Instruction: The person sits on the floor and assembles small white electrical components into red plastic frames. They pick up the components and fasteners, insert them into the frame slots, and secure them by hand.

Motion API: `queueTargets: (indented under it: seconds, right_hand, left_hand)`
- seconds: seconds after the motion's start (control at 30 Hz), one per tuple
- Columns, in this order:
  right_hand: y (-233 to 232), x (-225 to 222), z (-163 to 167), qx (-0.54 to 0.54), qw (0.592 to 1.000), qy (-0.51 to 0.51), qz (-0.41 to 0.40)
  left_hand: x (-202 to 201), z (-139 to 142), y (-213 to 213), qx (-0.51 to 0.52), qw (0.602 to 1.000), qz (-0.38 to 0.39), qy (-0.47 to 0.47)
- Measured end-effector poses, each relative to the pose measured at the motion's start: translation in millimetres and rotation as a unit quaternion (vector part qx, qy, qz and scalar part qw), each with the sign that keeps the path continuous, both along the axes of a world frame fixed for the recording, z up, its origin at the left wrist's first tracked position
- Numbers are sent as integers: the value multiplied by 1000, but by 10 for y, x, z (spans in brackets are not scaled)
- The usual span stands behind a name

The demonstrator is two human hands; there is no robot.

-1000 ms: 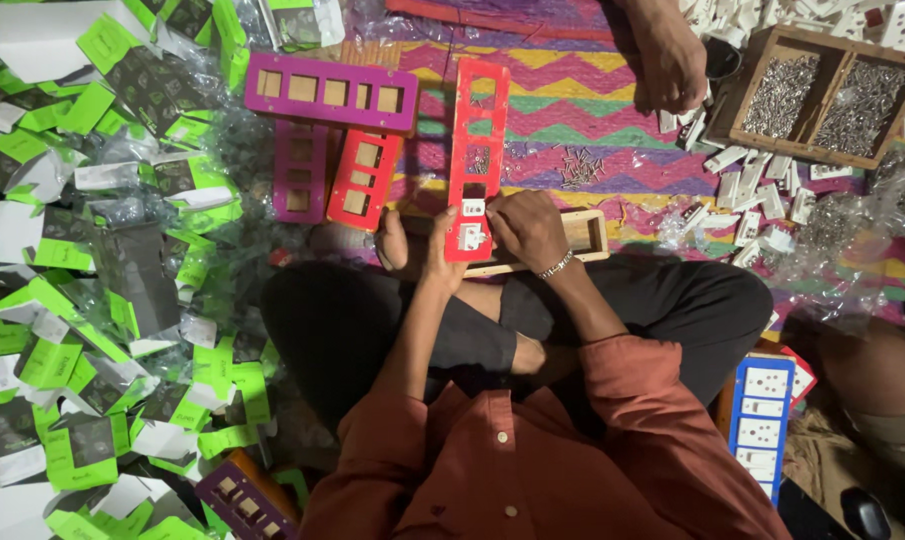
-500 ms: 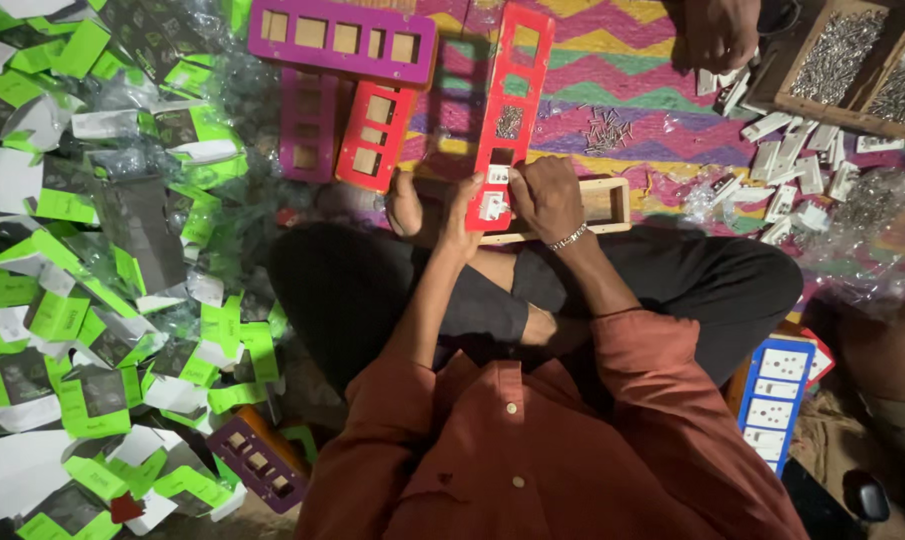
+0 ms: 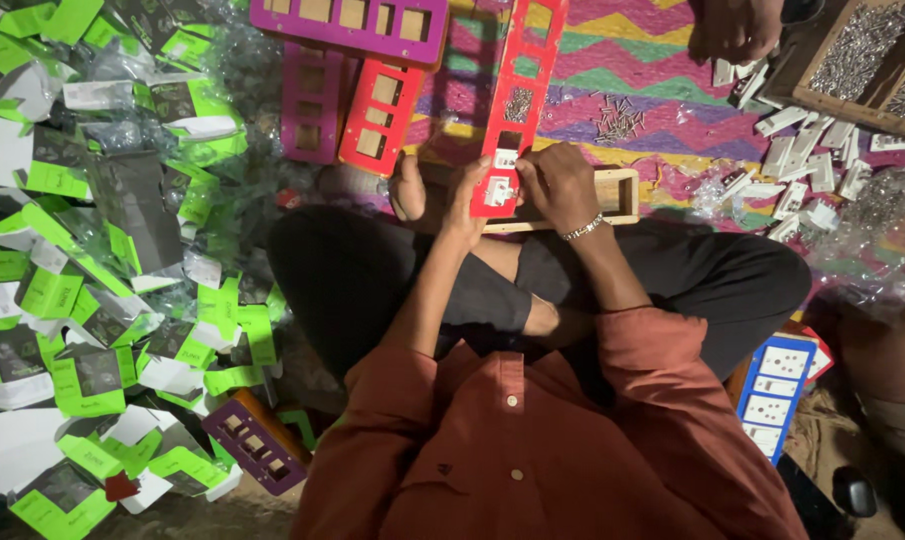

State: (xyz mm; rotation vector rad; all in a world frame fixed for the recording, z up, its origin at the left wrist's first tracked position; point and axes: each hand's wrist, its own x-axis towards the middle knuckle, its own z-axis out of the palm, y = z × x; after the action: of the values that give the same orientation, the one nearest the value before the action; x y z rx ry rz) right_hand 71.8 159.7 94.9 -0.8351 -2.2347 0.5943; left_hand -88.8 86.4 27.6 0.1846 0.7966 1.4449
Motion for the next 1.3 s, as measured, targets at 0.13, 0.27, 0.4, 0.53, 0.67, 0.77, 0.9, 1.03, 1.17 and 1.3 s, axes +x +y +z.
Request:
queueTargets:
  seconds: [0.13, 0.27, 0.4, 0.53, 0.67, 0.77, 0.9, 1.03, 1.17, 1.3]
  right_hand:
    - [33, 23, 34, -5, 1000, -13, 17]
    - [40, 11, 65, -6, 1000, -11, 20]
    - [29, -21, 105, -16, 999, 2, 28]
    - [22, 3, 32, -49, 998, 34, 23]
    - [85, 34, -232, -305, 929, 204, -55]
    - [177, 48, -418, -532, 748, 397, -20]
    - [178, -100, -472, -731, 454, 508, -31]
    - [109, -157, -407, -760, 398, 514, 12]
    - [79, -164, -368, -759, 424, 493, 27]
    - [98, -172, -441, -772, 418, 479, -1]
  left_hand:
    - [-14, 13, 0, -9, 1000, -21, 12]
    - [-23, 22, 9, 1, 1000, -15, 2]
    - [-44, 3, 6, 1, 1000, -15, -24]
    - [-50, 4, 11, 9, 1000, -5, 16]
    - [-27, 162, 21, 26, 982, 23, 187]
    - [-25, 385, -6, 141, 821, 103, 543]
    - [-50, 627, 38, 219, 545, 145, 797]
    - [-79, 656, 59, 206, 607, 86, 762]
    - [-64, 538, 54, 209, 621, 84, 751]
    - [-35, 402, 64, 197, 583, 103, 781]
